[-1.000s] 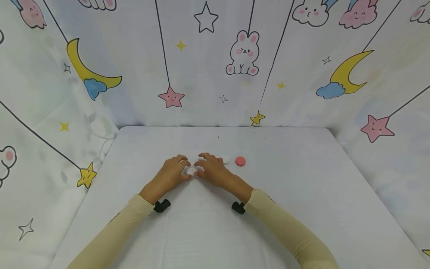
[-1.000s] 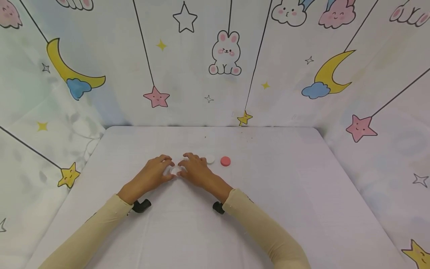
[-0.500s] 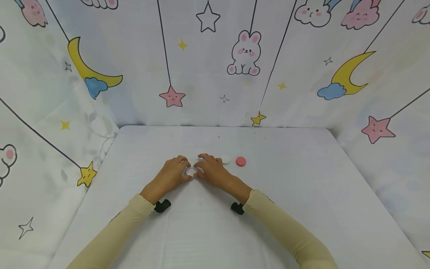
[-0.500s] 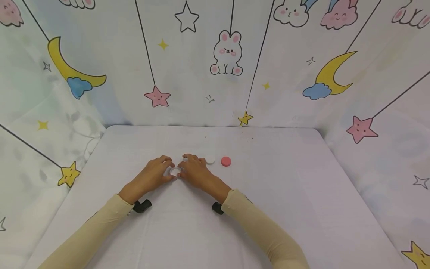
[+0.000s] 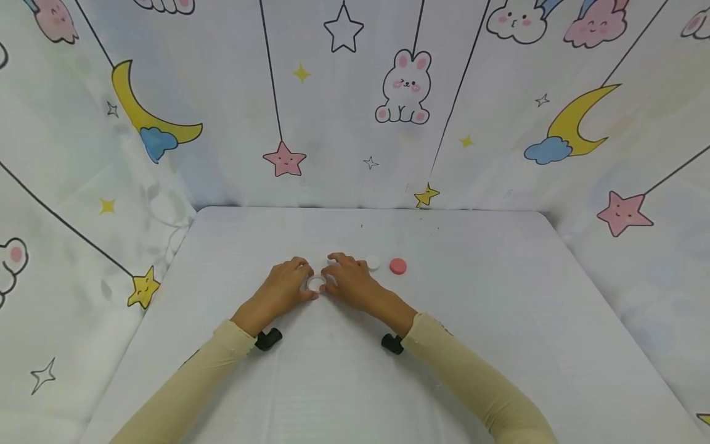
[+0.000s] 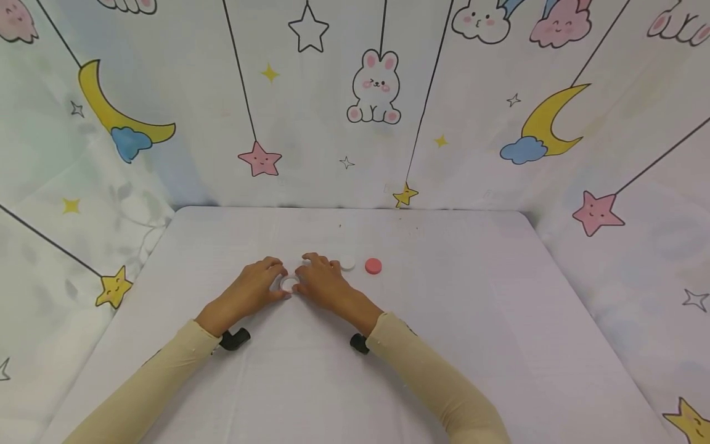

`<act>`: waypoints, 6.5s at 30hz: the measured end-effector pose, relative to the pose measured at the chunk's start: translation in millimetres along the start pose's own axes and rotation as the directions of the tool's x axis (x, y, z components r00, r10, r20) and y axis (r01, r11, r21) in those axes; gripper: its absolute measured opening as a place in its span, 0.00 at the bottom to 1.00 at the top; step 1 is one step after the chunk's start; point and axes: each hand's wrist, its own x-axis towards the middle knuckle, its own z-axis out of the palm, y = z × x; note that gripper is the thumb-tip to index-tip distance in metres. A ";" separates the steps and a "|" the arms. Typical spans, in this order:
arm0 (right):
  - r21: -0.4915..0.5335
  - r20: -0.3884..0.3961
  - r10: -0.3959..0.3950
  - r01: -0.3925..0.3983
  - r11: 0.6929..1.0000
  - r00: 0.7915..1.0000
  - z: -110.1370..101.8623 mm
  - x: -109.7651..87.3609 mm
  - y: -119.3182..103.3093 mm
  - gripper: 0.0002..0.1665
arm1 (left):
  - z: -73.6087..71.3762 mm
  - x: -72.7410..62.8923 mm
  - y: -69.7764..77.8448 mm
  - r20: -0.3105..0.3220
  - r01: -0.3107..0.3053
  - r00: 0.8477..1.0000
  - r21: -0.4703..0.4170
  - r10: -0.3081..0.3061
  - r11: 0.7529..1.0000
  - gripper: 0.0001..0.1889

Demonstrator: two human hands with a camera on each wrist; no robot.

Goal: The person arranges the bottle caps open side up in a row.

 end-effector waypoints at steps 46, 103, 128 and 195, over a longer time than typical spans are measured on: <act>-0.036 0.040 0.083 -0.082 0.996 0.996 -22.4 -41.0 34.1 0.21 | 13.8 36.9 45.6 0.067 -0.066 0.995 -0.042 0.069 0.997 0.19; -0.026 -0.022 0.078 -0.079 0.997 0.997 -16.5 -37.5 29.3 0.22 | 12.1 35.1 43.7 0.037 -0.102 0.994 -0.039 0.103 0.994 0.19; 0.159 -0.164 0.147 -0.121 0.980 0.976 -20.8 -34.2 26.7 0.25 | 13.7 40.7 45.0 -0.180 -0.122 0.977 -0.034 0.114 0.992 0.21; -0.031 -0.075 0.021 -0.023 0.999 0.997 -10.3 -38.0 41.8 0.19 | 18.0 39.1 40.8 -0.027 -0.121 0.992 -0.040 0.120 0.992 0.20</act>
